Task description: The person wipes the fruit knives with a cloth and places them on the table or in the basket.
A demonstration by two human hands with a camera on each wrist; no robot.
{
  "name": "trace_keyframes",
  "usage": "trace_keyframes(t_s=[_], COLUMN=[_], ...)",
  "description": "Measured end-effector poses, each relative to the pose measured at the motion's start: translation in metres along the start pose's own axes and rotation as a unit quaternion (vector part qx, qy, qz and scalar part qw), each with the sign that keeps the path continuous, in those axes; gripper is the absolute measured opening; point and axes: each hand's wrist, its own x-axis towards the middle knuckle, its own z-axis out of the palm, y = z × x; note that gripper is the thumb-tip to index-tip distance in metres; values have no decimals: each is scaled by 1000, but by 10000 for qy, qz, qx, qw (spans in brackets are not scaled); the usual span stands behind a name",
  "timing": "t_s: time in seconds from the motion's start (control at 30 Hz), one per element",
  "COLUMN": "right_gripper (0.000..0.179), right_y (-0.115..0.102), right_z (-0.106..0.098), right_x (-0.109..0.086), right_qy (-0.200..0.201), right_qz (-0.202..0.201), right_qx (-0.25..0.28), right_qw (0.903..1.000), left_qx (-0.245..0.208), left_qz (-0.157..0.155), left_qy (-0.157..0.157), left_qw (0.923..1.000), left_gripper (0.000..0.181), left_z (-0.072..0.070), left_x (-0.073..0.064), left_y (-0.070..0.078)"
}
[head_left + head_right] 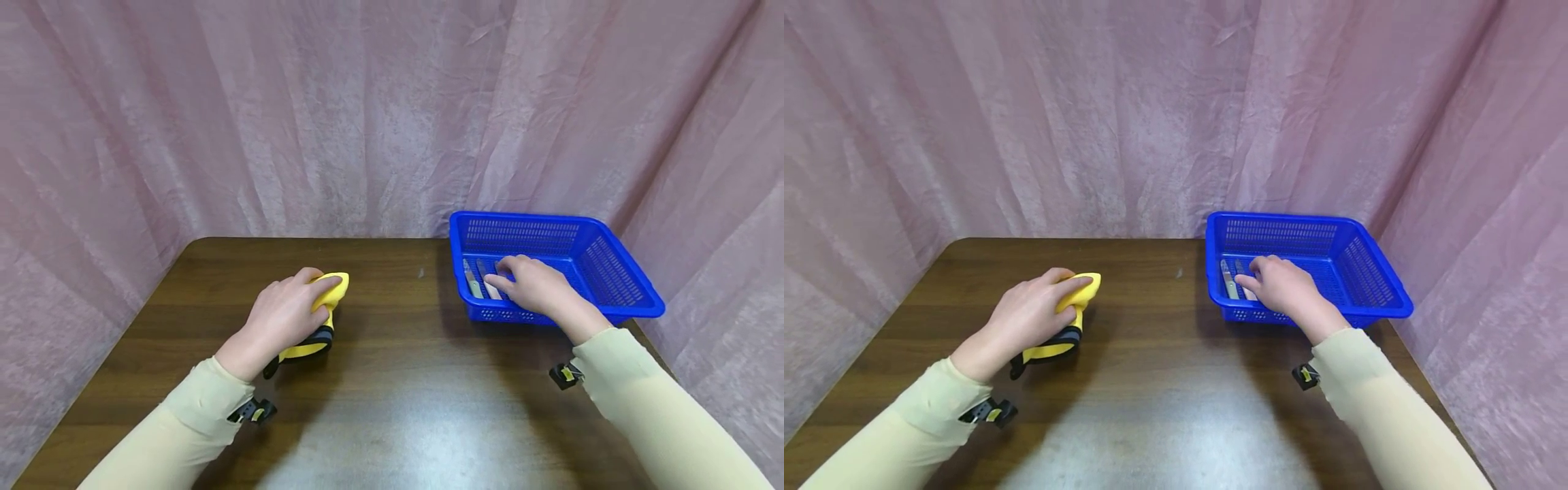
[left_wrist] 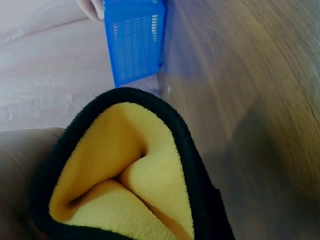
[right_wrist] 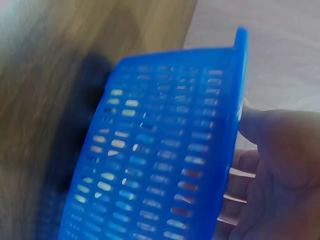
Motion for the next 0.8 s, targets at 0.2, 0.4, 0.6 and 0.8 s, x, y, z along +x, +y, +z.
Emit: trace_keyframes(t_s=[0.2,0.4,0.6,0.8], right_gripper=[67,63,68,72], right_y=[-15,-29,-41,-53], right_z=[2,6,12,25], right_x=[-15,-26,-35,-41], right_qy=[240,586,777,1123], right_qz=[-315,-789,-1062,-1258], right_qx=[46,167,138,36], right_qw=[9992,9950,9912,9857], left_qx=[-16,0,-10,82], left_qz=[-128,-155,-174,-172], left_qy=[-160,-210,-392,-564], left_qw=[9998,9997,9991,9982], left_gripper=[55,54,56,55], left_z=[5,12,16,20], left_x=[-1,-2,-3,-3], left_y=[-8,-13,-15,-15])
